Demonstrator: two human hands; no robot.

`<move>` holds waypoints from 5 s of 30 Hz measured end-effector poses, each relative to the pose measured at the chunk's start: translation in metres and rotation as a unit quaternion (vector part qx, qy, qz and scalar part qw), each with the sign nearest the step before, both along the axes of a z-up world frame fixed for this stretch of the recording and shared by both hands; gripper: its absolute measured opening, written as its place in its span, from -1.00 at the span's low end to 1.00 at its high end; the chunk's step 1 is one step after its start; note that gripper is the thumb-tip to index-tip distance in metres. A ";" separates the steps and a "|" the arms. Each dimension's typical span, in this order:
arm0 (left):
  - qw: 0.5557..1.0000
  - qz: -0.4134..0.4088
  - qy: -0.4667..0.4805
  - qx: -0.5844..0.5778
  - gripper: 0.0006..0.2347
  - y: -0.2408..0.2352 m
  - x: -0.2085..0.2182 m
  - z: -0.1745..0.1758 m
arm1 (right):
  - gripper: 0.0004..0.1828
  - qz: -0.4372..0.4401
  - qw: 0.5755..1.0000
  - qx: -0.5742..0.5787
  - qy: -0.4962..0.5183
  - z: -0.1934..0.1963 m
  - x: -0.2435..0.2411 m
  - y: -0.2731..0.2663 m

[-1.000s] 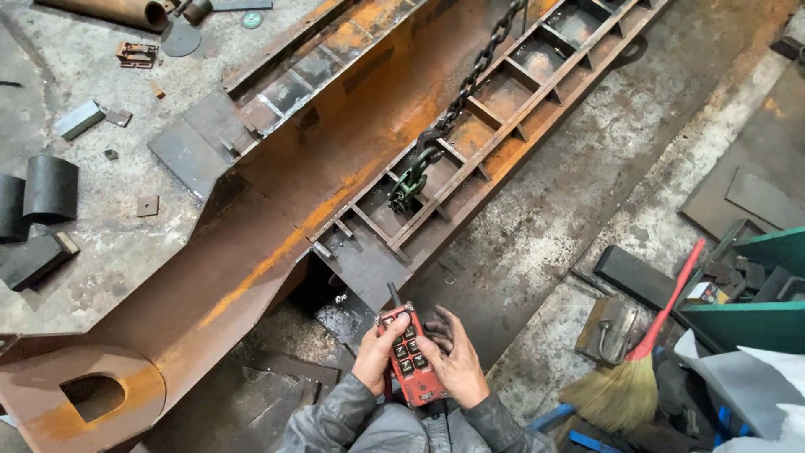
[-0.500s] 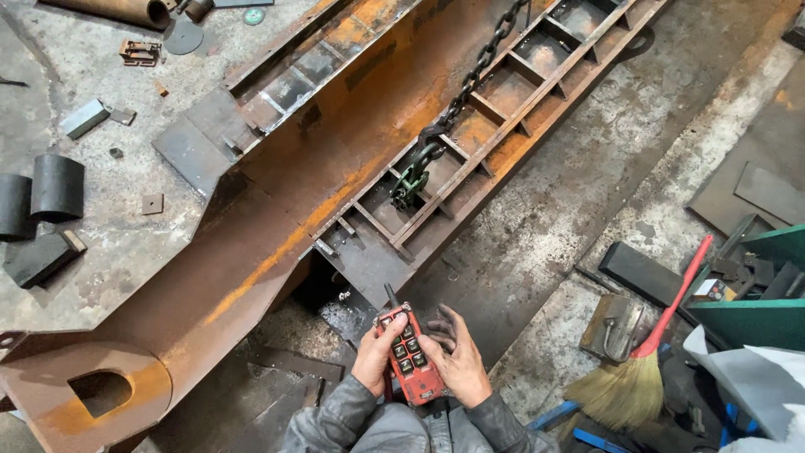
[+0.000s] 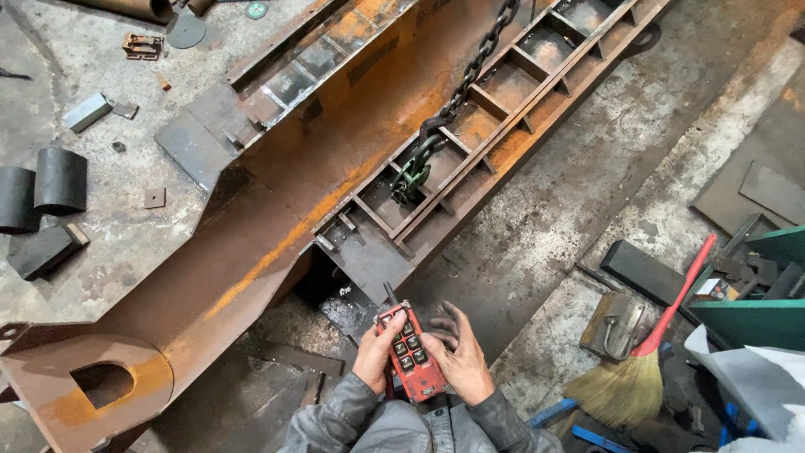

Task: The person cuts a large metal structure with an oxy-fuel torch and operates a hoist using a remote.

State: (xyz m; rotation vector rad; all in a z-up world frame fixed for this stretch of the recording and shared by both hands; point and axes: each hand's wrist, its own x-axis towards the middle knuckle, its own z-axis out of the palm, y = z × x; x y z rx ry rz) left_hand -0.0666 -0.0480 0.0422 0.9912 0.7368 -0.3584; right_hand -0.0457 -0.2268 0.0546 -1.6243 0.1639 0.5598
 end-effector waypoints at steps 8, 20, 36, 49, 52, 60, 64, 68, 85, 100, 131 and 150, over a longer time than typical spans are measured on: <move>0.998 0.049 0.011 -0.043 -0.70 -0.002 -0.005 -0.009 | -0.11 0.001 1.000 0.011 -0.005 -0.006 -0.003 -0.005; 0.996 0.058 0.002 -0.063 -0.70 -0.008 -0.006 -0.006 | -0.09 -0.003 1.000 -0.006 0.016 -0.015 -0.005 -0.014; 0.998 0.041 0.006 -0.038 -0.69 -0.011 -0.001 -0.003 | -0.06 -0.008 1.000 -0.008 0.024 -0.013 -0.004 -0.021; 1.000 0.005 0.017 0.010 -0.66 -0.008 0.002 -0.003 | -0.03 0.000 0.999 -0.028 0.027 -0.013 -0.001 -0.021; 1.000 0.009 0.014 -0.002 -0.67 -0.007 0.001 -0.006 | -0.02 0.002 0.999 -0.026 0.019 -0.015 -0.001 -0.021; 1.000 0.015 0.017 -0.021 -0.68 -0.005 0.005 -0.006 | -0.04 -0.010 0.999 -0.028 0.022 -0.021 -0.001 -0.021; 0.999 0.011 0.019 -0.027 -0.68 0.000 0.010 -0.003 | -0.04 -0.028 0.999 -0.021 0.024 -0.029 -0.002 -0.023; 0.998 0.023 0.034 -0.039 -0.69 0.006 0.015 -0.003 | -0.04 -0.028 0.998 -0.040 0.034 -0.028 -0.001 -0.026; 0.997 0.031 0.067 -0.017 -0.69 0.021 0.023 -0.042 | -0.09 -0.113 0.993 -0.011 0.041 -0.029 0.003 -0.029; 0.994 0.084 0.064 -0.028 -0.76 -0.109 0.137 -0.076 | -0.15 -0.241 0.964 0.039 0.110 -0.061 0.135 -0.209; 0.984 -0.089 0.086 -0.128 -0.75 -0.575 0.692 -0.075 | -0.41 -0.449 0.893 -0.014 -0.004 -0.128 0.471 -0.708; 0.974 0.114 0.163 -0.106 -0.76 -0.772 0.943 -0.143 | -0.20 -0.191 0.971 -0.025 0.138 -0.238 0.882 -0.866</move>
